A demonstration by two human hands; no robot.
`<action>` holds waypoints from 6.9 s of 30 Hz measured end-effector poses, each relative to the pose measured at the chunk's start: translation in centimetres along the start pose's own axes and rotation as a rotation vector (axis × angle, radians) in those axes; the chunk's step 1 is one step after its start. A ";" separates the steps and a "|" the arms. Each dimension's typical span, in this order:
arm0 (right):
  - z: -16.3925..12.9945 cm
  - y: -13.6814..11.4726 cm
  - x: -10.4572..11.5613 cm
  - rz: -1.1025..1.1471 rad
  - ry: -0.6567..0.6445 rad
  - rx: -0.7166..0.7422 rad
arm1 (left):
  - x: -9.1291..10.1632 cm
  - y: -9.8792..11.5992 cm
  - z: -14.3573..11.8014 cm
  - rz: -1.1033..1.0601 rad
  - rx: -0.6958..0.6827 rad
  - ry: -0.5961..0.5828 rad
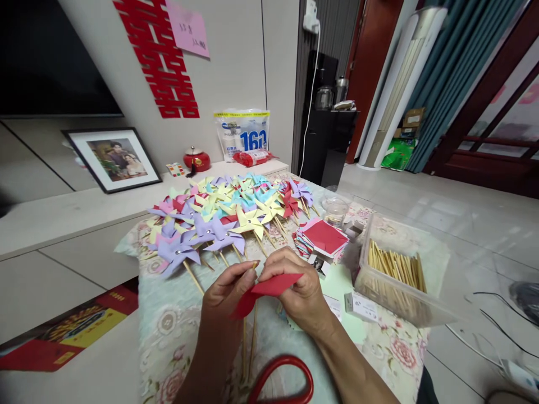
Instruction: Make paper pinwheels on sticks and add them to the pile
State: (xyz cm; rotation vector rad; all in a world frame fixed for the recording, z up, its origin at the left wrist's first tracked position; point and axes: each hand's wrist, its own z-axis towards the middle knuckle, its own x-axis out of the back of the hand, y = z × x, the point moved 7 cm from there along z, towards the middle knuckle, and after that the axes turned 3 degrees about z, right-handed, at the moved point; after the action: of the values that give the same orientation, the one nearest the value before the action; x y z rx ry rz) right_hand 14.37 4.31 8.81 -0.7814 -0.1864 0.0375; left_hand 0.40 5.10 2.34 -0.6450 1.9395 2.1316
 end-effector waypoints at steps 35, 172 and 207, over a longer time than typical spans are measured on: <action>-0.1 -1.1 0.1 -0.174 0.077 0.049 | -0.9 2.7 -0.8 0.152 -0.216 -0.032; -0.5 2.3 -0.6 -0.429 -0.059 0.045 | 1.0 -3.2 -0.3 -0.078 0.380 0.128; -1.5 4.7 -0.2 0.071 0.157 -0.570 | -2.0 3.2 -3.0 1.095 -0.738 0.144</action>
State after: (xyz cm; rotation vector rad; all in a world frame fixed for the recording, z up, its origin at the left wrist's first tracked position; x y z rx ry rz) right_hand 14.62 6.64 4.44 -1.3545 -0.0158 -0.0119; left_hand 1.40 2.05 5.89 0.3524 1.6837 3.5945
